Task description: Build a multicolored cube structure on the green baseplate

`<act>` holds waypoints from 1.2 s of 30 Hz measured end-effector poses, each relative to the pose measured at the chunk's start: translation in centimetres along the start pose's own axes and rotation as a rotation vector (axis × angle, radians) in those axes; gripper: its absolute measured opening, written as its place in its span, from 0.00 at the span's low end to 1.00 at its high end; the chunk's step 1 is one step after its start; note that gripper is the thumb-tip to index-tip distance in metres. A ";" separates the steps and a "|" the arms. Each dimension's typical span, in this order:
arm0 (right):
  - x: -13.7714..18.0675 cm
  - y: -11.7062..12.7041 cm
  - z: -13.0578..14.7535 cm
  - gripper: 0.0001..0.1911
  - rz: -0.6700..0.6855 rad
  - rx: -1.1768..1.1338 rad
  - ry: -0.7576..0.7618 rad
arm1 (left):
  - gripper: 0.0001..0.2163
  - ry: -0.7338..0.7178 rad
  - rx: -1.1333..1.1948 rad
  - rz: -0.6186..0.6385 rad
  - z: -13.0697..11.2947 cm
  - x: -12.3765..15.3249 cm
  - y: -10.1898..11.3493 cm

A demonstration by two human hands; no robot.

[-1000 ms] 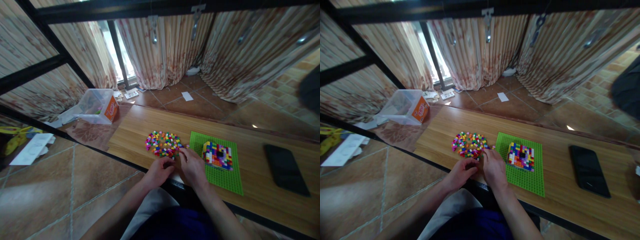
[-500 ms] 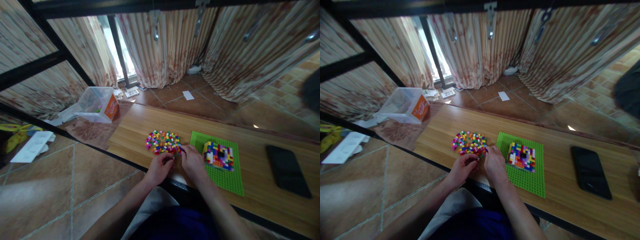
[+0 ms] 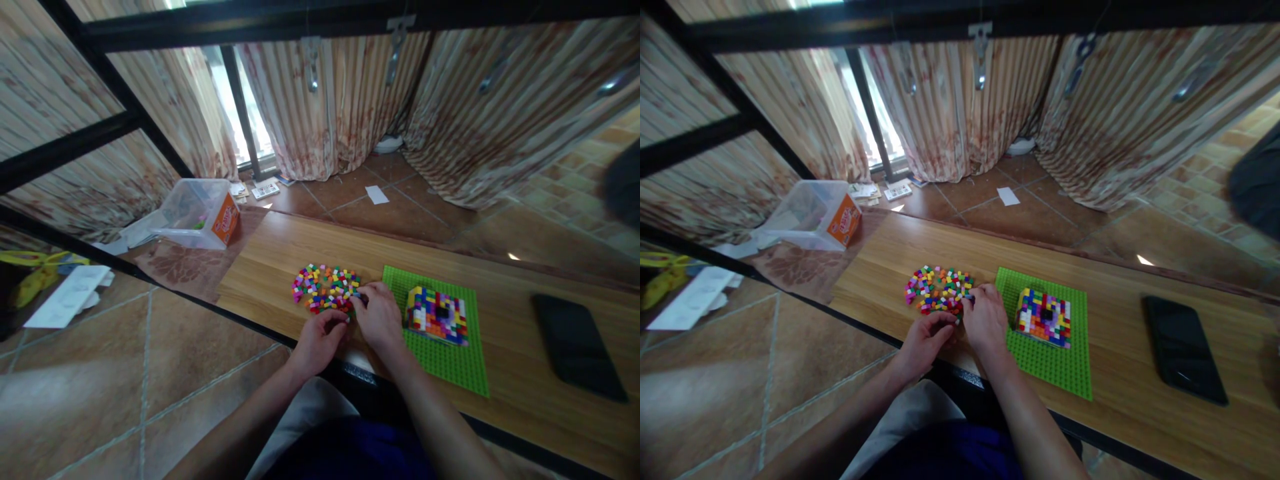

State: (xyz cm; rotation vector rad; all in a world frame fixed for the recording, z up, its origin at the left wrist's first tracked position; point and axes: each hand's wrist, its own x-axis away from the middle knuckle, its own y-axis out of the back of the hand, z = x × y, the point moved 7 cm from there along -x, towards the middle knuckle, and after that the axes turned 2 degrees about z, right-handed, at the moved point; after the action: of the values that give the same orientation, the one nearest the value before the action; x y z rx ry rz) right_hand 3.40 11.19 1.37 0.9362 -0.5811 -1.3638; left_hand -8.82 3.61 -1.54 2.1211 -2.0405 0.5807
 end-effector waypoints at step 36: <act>3.0 1.0 -1.1 0.17 0.042 -1.089 -0.407 | 0.06 -0.190 -0.370 -0.142 -5.9 -3.3 3.6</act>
State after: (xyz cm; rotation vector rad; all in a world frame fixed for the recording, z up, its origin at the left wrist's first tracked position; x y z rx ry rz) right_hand 5.28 8.40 1.10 -0.2355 -0.0812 -1.5466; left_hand -13.46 8.57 2.09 2.1325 -1.8820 -0.0213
